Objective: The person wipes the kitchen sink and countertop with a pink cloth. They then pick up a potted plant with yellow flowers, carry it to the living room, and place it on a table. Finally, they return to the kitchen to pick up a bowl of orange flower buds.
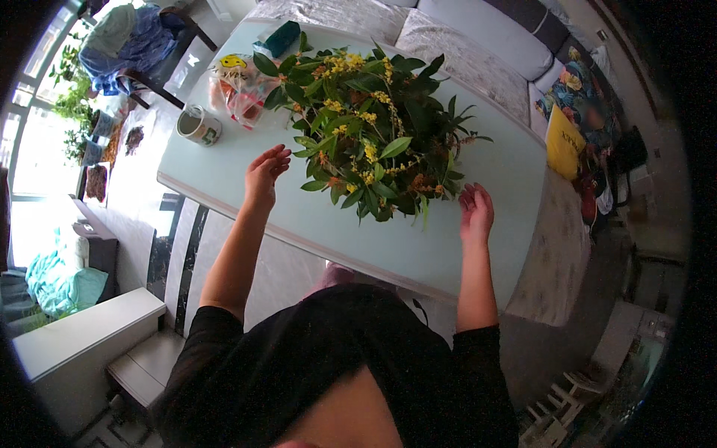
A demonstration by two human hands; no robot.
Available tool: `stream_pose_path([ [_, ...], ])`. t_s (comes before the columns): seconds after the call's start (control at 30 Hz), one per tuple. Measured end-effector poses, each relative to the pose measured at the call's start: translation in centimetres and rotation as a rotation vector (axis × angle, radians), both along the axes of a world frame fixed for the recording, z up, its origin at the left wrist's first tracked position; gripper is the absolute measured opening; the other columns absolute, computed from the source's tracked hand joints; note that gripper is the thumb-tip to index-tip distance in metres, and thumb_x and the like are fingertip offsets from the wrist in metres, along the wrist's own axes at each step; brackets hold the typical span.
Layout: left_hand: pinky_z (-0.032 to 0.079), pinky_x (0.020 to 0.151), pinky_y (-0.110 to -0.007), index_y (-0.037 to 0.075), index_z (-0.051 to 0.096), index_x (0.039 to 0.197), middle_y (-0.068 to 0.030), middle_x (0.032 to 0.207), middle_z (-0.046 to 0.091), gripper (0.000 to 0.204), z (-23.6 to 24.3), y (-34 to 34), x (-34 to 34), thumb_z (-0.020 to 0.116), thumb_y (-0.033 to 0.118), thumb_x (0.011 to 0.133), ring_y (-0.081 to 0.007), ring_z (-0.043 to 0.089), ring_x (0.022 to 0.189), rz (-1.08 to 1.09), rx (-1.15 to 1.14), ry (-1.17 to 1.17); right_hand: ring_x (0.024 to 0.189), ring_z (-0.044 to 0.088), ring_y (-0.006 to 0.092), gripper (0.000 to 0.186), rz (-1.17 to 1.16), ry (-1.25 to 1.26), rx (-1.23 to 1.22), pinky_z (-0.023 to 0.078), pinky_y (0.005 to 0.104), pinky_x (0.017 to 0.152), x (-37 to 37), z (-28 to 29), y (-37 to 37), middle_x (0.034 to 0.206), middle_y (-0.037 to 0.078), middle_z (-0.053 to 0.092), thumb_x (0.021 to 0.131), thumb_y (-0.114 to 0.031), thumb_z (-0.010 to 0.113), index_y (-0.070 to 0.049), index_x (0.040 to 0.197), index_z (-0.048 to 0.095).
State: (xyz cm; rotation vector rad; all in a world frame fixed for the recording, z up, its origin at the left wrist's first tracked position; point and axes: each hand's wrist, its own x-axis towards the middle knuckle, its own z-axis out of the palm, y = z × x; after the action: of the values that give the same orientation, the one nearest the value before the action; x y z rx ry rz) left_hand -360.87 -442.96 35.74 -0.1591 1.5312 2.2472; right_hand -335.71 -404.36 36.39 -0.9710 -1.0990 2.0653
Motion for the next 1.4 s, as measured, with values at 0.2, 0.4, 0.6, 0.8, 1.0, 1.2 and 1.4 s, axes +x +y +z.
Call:
stream_pose_path([
  [0.2, 0.048, 0.077, -0.027, -0.004, 0.061, 0.107, -0.0116, 0.093, 0.067, 0.026, 7.3, 6.6, 1.3, 0.047, 0.003, 0.087, -0.0154, 0.061, 0.082, -0.093, -0.032, 0.399, 0.083, 0.057, 0.0159, 0.019, 0.134, 0.11, 0.173, 0.047, 0.0282, 0.077, -1.7, 7.5, -6.0, 0.097, 0.01, 0.06, 0.092, -0.012, 0.049, -0.003, 0.108, 0.053],
  [0.4, 0.048, 0.069, -0.028, 0.007, 0.069, 0.093, -0.0072, 0.084, 0.069, 0.018, 11.7, 11.4, -0.4, 0.059, 0.014, 0.079, -0.0162, 0.064, 0.077, -0.081, -0.565, 0.855, 0.078, 0.054, 0.0131, 0.017, 0.264, 0.187, 0.245, 0.045, 0.0282, 0.075, -1.3, 10.6, -9.0, 0.093, 0.008, 0.061, 0.093, -0.013, 0.047, -0.003, 0.105, 0.054],
  [0.6, 0.048, 0.064, -0.023, 0.003, 0.069, 0.093, -0.0051, 0.084, 0.07, 0.017, 11.4, 12.3, -1.7, 0.062, 0.013, 0.082, -0.0092, 0.063, 0.073, -0.139, -0.505, 0.837, 0.077, 0.054, 0.0131, 0.017, 0.202, 0.159, 0.232, 0.044, 0.028, 0.074, 1.0, 10.0, -9.1, 0.092, 0.008, 0.061, 0.093, -0.014, 0.047, -0.004, 0.103, 0.055],
  [0.8, 0.045, 0.065, -0.021, -0.003, 0.066, 0.092, -0.0055, 0.082, 0.068, 0.018, 9.9, 10.6, -1.2, 0.059, 0.011, 0.084, -0.0086, 0.059, 0.072, -0.124, -0.144, 0.603, 0.076, 0.054, 0.0125, 0.017, 0.218, 0.112, 0.244, 0.045, 0.0277, 0.074, 1.7, 10.1, -9.7, 0.092, 0.007, 0.061, 0.093, -0.014, 0.048, -0.004, 0.104, 0.056],
  [1.0, 0.042, 0.063, -0.022, -0.001, 0.064, 0.098, -0.0056, 0.085, 0.067, 0.02, 8.1, 7.5, 1.5, 0.057, 0.015, 0.089, -0.0082, 0.056, 0.07, -0.138, -0.102, 0.434, 0.076, 0.054, 0.0111, 0.017, 0.332, 0.12, 0.271, 0.045, 0.027, 0.074, 2.0, 10.3, -10.7, 0.091, 0.007, 0.062, 0.093, -0.013, 0.047, -0.004, 0.103, 0.056],
  [1.2, 0.042, 0.063, -0.021, 0.0, 0.064, 0.095, -0.0026, 0.08, 0.066, 0.018, 9.1, 7.9, 1.4, 0.06, 0.016, 0.087, -0.0071, 0.054, 0.069, -0.129, -0.084, 0.482, 0.077, 0.053, 0.011, 0.017, 0.383, 0.134, 0.236, 0.044, 0.0253, 0.074, 1.1, 10.5, -11.7, 0.091, 0.007, 0.061, 0.092, -0.012, 0.047, -0.003, 0.104, 0.055],
  [1.4, 0.044, 0.054, -0.029, 0.004, 0.068, 0.078, -0.0062, 0.064, 0.063, 0.022, 11.7, 11.1, -0.8, 0.07, 0.026, 0.076, -0.0144, 0.057, 0.056, -0.038, -0.51, 0.718, 0.075, 0.055, 0.0119, 0.016, 0.411, 0.125, 0.246, 0.045, 0.0265, 0.072, 0.4, 10.6, -12.3, 0.089, 0.007, 0.062, 0.093, -0.014, 0.047, -0.004, 0.102, 0.055],
])
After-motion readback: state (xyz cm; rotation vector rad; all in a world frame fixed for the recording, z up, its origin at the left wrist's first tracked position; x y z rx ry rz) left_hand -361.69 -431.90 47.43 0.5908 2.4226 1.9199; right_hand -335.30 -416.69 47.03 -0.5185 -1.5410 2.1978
